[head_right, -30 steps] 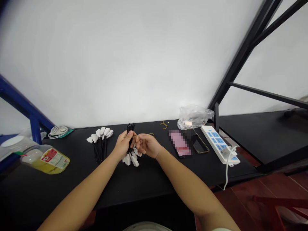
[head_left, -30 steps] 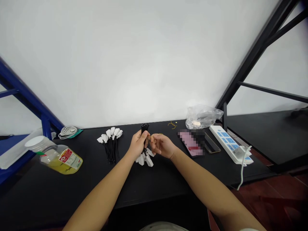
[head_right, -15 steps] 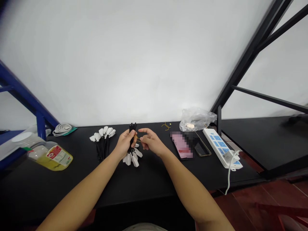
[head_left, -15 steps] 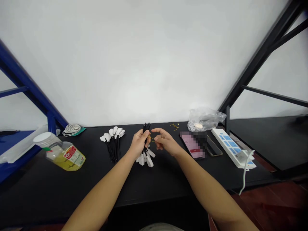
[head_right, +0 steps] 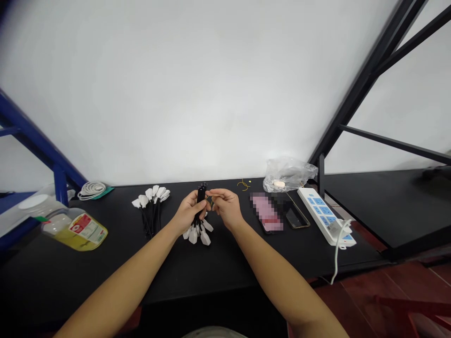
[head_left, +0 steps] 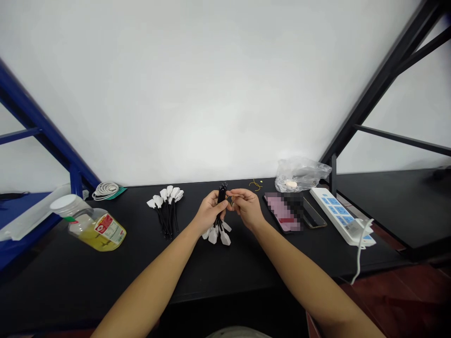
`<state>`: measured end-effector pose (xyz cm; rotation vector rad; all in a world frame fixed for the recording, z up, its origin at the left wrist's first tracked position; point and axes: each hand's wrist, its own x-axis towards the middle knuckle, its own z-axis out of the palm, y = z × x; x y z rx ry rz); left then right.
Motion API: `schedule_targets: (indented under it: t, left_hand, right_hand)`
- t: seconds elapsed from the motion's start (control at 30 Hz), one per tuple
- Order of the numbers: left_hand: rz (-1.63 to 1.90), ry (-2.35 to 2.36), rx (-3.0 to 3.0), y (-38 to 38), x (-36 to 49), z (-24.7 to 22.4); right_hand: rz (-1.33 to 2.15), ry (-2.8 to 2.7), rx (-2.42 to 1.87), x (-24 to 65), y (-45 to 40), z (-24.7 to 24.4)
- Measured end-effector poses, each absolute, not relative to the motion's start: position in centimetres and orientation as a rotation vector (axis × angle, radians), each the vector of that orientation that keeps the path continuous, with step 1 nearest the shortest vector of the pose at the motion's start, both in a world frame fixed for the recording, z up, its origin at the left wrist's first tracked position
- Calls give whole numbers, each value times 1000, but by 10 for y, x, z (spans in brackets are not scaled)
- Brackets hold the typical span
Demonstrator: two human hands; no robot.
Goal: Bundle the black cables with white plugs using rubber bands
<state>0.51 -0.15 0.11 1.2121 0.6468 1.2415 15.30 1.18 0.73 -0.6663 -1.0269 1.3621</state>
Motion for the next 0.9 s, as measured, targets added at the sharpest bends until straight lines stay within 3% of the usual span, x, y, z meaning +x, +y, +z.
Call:
schedule_targets:
  t: [0.23,0.5,0.9]
  left_hand:
    - [1215,639,1257,-5,9,6]
    - [1260,583,1204,-5,10,2]
    - [1342,889,1427,-7,7,10]
  right_hand:
    - [1209,-977,-685,146,8,9]
    - [1260,-1086,-686,153,8,12]
    - [1289,-1125,-668,156,9,14]
